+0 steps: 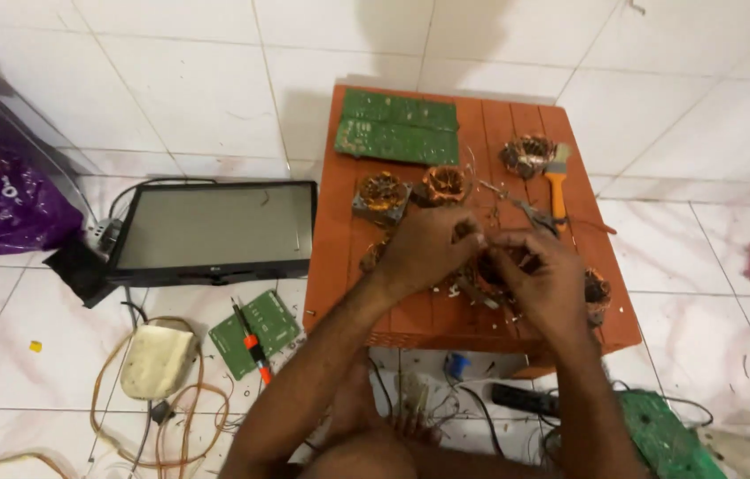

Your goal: The person sits on the floor at a low table with several copper motor stators and winds copper wire into a stator, feeding and pressing the wire into slots by hand and working the coils into place, moving between stators on the table.

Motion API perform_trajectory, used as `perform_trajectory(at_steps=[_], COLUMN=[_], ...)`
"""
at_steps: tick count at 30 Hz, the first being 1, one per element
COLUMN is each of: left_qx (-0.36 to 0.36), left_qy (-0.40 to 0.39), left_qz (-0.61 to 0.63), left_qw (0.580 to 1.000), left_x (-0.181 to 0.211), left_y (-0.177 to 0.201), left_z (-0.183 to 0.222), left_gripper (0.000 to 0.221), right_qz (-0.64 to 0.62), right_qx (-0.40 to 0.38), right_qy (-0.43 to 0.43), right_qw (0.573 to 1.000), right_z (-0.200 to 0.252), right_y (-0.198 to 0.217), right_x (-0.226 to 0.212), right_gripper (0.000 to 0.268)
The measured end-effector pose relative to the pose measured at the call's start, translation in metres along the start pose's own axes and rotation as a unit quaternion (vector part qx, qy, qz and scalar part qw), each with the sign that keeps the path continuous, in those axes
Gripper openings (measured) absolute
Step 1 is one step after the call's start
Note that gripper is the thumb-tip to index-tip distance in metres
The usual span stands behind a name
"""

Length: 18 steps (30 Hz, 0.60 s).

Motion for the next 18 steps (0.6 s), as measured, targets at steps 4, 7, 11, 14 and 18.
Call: perform_trajectory(at_steps=[4, 7, 11, 14, 18], left_qx=[-0.005, -0.002, -0.02, -0.027, -0.033], left_qy=[-0.005, -0.014, -0.036, -0.042, -0.034], left_qz=[0.012, 0.032, 0.058, 0.01, -0.049], left_qw=[1.0, 0.999, 0.997, 0.999, 0.998], left_x=[0.006, 0.005, 0.005, 0.013, 0.007], left_y=[0.005, 0.004, 0.002, 0.01, 0.003], left_z=[-0.003, -0.007, -0.009, -0.002, -0.002], left_gripper=[0.017, 0.015, 0.016, 0.014, 0.019], right_qz=[0.041, 0.055, 0.082, 0.102, 0.101], right_qx=[-0.037, -0.041, -0.051, -0.069, -0.093], right_qy=[0.026, 0.034, 0.018, -0.005, -0.027], right_qw=[0.998, 0.997, 0.995, 0.992, 0.99], right_z=[-0.009, -0.01, -0.008, -0.006, -0.009], right_y=[0.009, 0.007, 0.017, 0.024, 0.023], right_x=[-0.017, -0.004, -0.01, -0.012, -0.018], right_gripper=[0.016, 0.016, 0.018, 0.017, 0.016])
Point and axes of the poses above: each hand's wrist, its own z-axis away from the middle knuckle, its own y-axis out of the back of the hand, x = y × z, the point moved 5 cm from there along -z, towards the middle knuckle, and after that the axes turned 11 degrees about -x, right-handed, at the moved point
